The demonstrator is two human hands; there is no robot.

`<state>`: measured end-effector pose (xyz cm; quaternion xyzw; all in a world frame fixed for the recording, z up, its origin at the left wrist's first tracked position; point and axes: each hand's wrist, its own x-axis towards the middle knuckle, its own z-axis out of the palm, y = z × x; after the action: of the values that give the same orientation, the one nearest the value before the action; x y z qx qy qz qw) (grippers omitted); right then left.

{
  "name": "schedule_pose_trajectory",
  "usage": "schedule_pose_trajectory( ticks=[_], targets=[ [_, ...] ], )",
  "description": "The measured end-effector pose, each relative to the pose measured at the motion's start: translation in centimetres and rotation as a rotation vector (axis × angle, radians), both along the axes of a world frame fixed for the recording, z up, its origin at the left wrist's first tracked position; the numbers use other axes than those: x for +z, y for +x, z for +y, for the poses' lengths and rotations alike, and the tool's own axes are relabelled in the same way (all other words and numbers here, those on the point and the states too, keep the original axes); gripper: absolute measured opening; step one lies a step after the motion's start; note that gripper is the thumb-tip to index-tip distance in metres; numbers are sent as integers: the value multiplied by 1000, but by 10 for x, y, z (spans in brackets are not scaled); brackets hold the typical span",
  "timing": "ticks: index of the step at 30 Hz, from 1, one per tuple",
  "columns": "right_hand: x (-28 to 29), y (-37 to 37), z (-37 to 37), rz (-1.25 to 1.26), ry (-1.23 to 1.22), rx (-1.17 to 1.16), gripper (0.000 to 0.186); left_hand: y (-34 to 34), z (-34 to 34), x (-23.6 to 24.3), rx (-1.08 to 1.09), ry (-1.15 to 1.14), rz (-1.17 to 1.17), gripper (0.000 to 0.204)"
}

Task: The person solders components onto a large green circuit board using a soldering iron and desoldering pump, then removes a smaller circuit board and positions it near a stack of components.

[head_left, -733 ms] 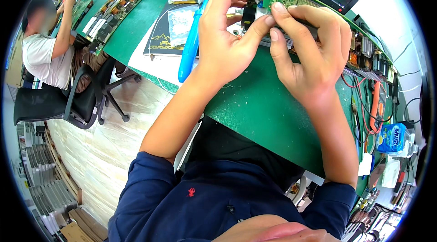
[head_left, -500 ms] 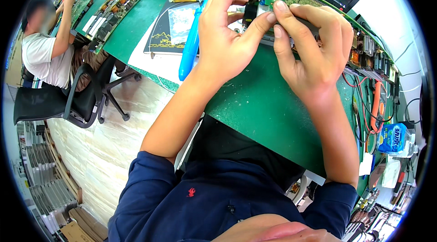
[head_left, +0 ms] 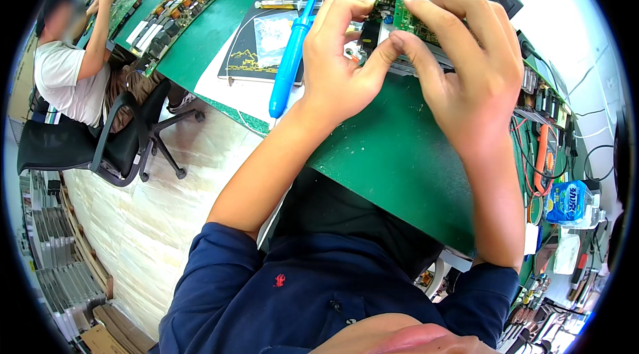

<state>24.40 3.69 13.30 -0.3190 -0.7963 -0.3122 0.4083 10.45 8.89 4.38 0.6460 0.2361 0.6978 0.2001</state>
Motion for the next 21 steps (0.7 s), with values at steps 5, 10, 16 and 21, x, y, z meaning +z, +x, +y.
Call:
schedule_pose_trajectory(
  ticks=[5,10,16,21],
  targets=[
    [9,1,-4,-93,-40,-28,23,-5,-3,1,57,-3,135,38],
    [4,5,-1,-177,52,-39,22,0,5,-3,68,53,50,38],
    [4,6,9,-195,136,-23,22,-6,2,1,70,14,150,34],
    [0,5,11,-169,161,-13,23,-4,5,0,97,54,151,36]
  ],
)
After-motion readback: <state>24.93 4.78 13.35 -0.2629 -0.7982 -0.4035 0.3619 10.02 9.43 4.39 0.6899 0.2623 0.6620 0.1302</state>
